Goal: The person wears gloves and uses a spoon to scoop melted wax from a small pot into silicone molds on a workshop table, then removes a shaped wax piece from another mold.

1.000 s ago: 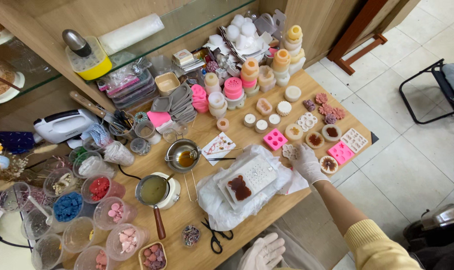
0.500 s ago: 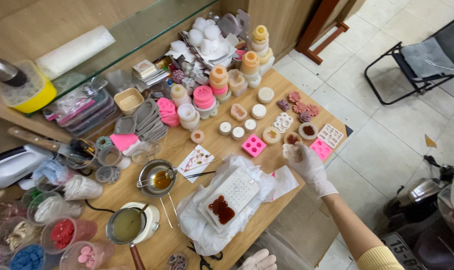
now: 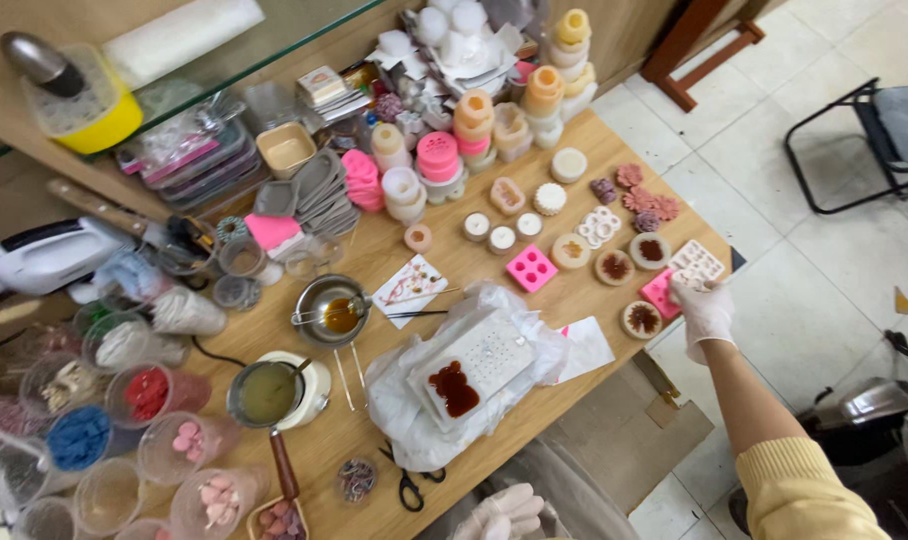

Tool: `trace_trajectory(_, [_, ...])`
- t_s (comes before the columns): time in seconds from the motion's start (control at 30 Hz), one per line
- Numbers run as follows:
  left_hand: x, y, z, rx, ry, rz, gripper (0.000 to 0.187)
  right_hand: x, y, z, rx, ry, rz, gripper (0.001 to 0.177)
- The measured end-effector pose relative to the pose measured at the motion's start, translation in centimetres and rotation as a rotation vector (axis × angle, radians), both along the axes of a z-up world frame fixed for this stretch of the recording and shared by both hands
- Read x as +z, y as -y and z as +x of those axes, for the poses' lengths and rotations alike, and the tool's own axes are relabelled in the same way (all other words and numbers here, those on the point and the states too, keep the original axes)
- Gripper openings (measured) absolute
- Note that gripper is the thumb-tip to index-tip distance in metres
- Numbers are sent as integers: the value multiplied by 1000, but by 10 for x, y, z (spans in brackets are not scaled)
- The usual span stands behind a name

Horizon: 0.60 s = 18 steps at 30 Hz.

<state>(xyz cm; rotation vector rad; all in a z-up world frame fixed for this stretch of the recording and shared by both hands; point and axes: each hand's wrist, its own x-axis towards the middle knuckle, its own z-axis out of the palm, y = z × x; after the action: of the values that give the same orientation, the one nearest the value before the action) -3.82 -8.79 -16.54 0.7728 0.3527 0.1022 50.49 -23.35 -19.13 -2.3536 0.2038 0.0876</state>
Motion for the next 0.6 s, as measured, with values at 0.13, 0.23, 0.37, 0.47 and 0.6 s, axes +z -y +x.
trace_trajectory(0.13, [46, -33, 13, 54, -467, 51, 46, 38, -22, -32, 140, 248, -35, 66])
trace_trajectory(0.23, [84, -31, -3, 208, -443, 210, 43, 106, -57, -84, 333, 367, -146, 65])
trace_trajectory(0.37, [120, -39, -7, 221, -343, 176, 45, 190, -101, -179, 604, 133, -38, 67])
trace_trajectory(0.47, [140, -36, 2, 200, -391, 208, 44, 215, -128, -244, 764, 24, -26, 86])
trace_trajectory(0.6, [157, -23, 2, 84, -522, 262, 47, 215, -167, -307, 1033, 56, -37, 104])
